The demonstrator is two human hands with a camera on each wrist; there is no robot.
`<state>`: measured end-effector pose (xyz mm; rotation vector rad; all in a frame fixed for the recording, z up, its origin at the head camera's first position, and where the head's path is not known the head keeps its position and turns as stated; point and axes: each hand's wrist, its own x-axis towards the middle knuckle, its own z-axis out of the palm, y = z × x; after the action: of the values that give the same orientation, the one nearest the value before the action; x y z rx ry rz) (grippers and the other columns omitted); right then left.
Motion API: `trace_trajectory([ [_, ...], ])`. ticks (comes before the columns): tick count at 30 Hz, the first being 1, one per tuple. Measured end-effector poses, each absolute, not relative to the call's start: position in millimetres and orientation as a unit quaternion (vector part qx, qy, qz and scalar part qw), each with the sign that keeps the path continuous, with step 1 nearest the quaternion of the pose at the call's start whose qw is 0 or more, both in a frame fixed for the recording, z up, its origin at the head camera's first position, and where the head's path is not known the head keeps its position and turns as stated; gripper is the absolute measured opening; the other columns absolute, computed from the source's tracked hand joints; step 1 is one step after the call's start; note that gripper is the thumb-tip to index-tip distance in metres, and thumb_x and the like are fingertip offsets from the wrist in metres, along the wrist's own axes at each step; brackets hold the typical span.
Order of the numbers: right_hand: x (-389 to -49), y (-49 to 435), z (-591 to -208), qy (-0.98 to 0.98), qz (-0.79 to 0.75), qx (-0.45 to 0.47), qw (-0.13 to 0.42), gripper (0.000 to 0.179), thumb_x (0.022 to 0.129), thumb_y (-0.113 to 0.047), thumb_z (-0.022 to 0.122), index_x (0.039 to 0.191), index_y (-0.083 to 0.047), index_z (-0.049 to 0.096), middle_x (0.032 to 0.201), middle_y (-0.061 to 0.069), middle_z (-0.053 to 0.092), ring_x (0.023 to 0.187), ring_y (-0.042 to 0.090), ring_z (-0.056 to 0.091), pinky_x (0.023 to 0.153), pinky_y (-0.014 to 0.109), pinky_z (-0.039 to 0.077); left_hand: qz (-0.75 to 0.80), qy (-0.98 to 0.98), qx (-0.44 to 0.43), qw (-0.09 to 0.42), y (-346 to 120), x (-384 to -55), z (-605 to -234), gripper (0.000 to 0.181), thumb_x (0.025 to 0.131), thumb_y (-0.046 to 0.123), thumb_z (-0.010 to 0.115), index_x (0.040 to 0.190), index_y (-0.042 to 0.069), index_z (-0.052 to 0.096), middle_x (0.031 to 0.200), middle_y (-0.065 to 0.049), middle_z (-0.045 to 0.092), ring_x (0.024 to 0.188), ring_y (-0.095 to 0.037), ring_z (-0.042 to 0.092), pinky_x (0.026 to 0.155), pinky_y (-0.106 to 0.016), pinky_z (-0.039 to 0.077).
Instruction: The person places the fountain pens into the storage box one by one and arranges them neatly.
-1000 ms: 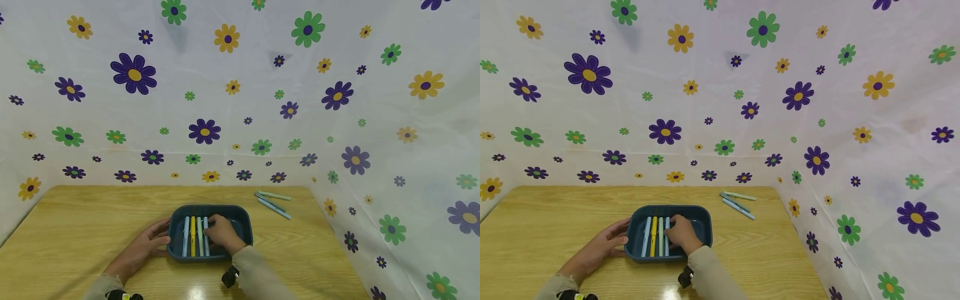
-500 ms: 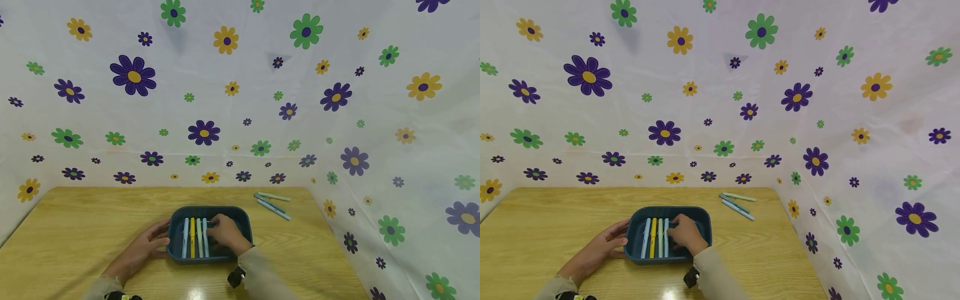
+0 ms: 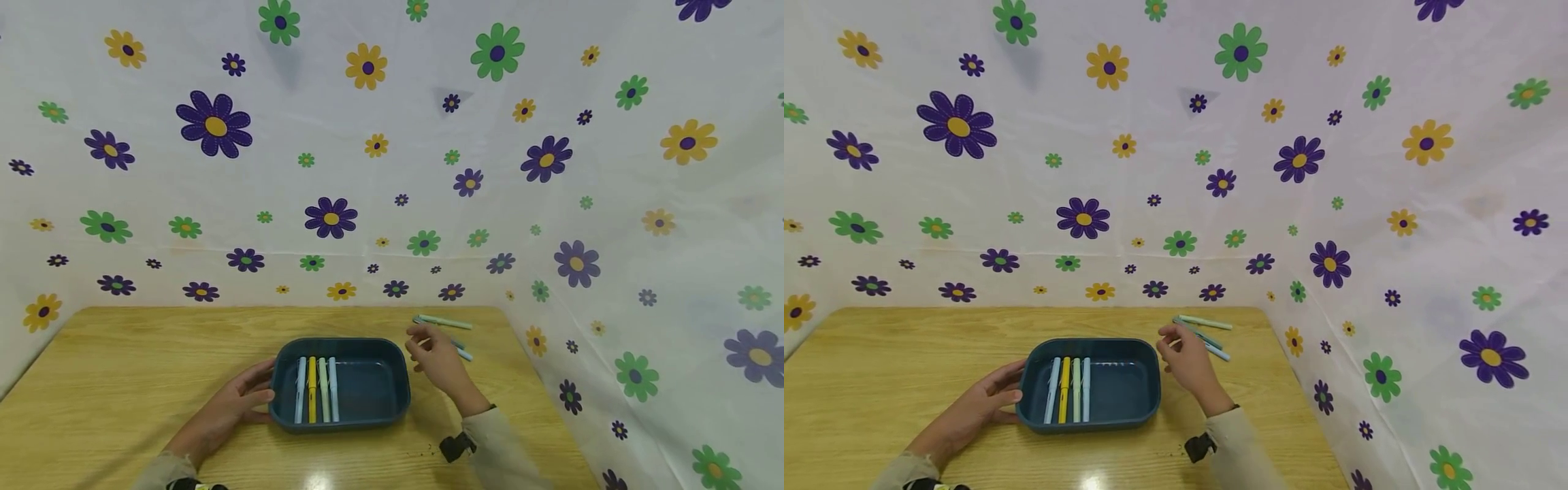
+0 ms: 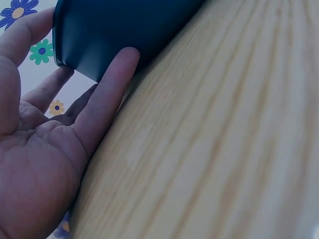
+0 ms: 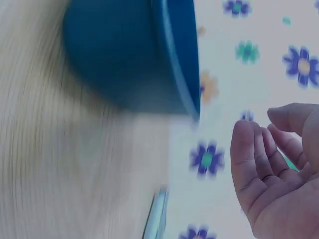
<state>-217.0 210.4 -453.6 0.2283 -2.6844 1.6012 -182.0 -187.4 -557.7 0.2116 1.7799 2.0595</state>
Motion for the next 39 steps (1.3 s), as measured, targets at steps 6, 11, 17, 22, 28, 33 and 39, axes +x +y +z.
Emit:
trace_trajectory([
  [6,-233.9,265.2,-471.7,-0.901,0.433,0.003,0.029,0.028,0.102,-0.014,0.065,0.128,-0.003,0.066,0.108,0.011,0.066,0.097,0.036,0.066,0.077,0.046,0.061,0.736,0.64,0.069,0.21,-187.1,-181.8,-558.0,0.074,0.105,0.018,0.062,0.166,0.012,0.02,0.164,-0.026,0.024,0.141,-0.031,0.043,0.095,-0.053,0.058],
  [11,-241.0,297.1,-487.1,-0.935,0.353,-0.016,0.031,0.031,0.102,-0.014,0.064,0.13,0.0,0.065,0.117,0.016,0.069,0.11,0.034,0.064,0.091,0.052,0.055,0.736,0.641,0.07,0.206,-187.4,-180.4,-556.7,0.075,0.105,0.017,0.062,0.166,0.011,0.019,0.164,-0.028,0.024,0.142,-0.035,0.042,0.095,-0.052,0.058],
  [17,-244.0,310.0,-493.9,-0.944,0.328,-0.023,0.012,0.033,0.101,-0.01,0.063,0.132,0.003,0.063,0.129,0.025,0.064,0.119,0.042,0.059,0.097,0.059,0.052,0.74,0.636,0.075,0.208,-186.6,-179.1,-556.5,0.075,0.105,0.016,0.061,0.166,0.008,0.018,0.164,-0.029,0.023,0.142,-0.038,0.041,0.096,-0.054,0.058],
  [22,-245.4,310.8,-493.7,-0.959,0.283,-0.027,0.008,0.034,0.1,-0.008,0.06,0.131,0.005,0.064,0.125,0.027,0.064,0.114,0.044,0.06,0.093,0.059,0.053,0.74,0.636,0.073,0.206,-184.9,-177.9,-556.0,0.074,0.105,0.016,0.061,0.165,0.008,0.019,0.164,-0.029,0.024,0.143,-0.037,0.041,0.096,-0.053,0.058],
  [28,-245.2,314.9,-498.8,-0.966,0.256,-0.029,0.011,0.023,0.098,-0.007,0.063,0.117,0.003,0.07,0.11,0.02,0.069,0.099,0.036,0.065,0.084,0.054,0.055,0.741,0.635,0.074,0.207,-183.1,-177.1,-554.4,0.074,0.105,0.015,0.061,0.165,0.007,0.018,0.163,-0.029,0.025,0.142,-0.036,0.042,0.096,-0.054,0.058],
  [33,-244.7,318.0,-500.9,-0.968,0.248,-0.022,0.003,0.014,0.097,-0.006,0.064,0.107,0.0,0.072,0.104,0.014,0.071,0.093,0.032,0.066,0.081,0.05,0.057,0.738,0.64,0.068,0.203,-183.9,-177.8,-554.7,0.074,0.105,0.017,0.061,0.165,0.008,0.019,0.163,-0.029,0.026,0.142,-0.036,0.042,0.096,-0.053,0.058],
  [39,-242.5,318.9,-502.5,-0.967,0.253,-0.012,-0.016,0.009,0.093,-0.006,0.067,0.1,-0.002,0.073,0.099,0.01,0.072,0.091,0.029,0.066,0.08,0.049,0.057,0.736,0.643,0.061,0.2,-185.9,-179.3,-554.3,0.074,0.104,0.018,0.063,0.165,0.011,0.022,0.163,-0.026,0.028,0.141,-0.036,0.043,0.096,-0.053,0.058],
])
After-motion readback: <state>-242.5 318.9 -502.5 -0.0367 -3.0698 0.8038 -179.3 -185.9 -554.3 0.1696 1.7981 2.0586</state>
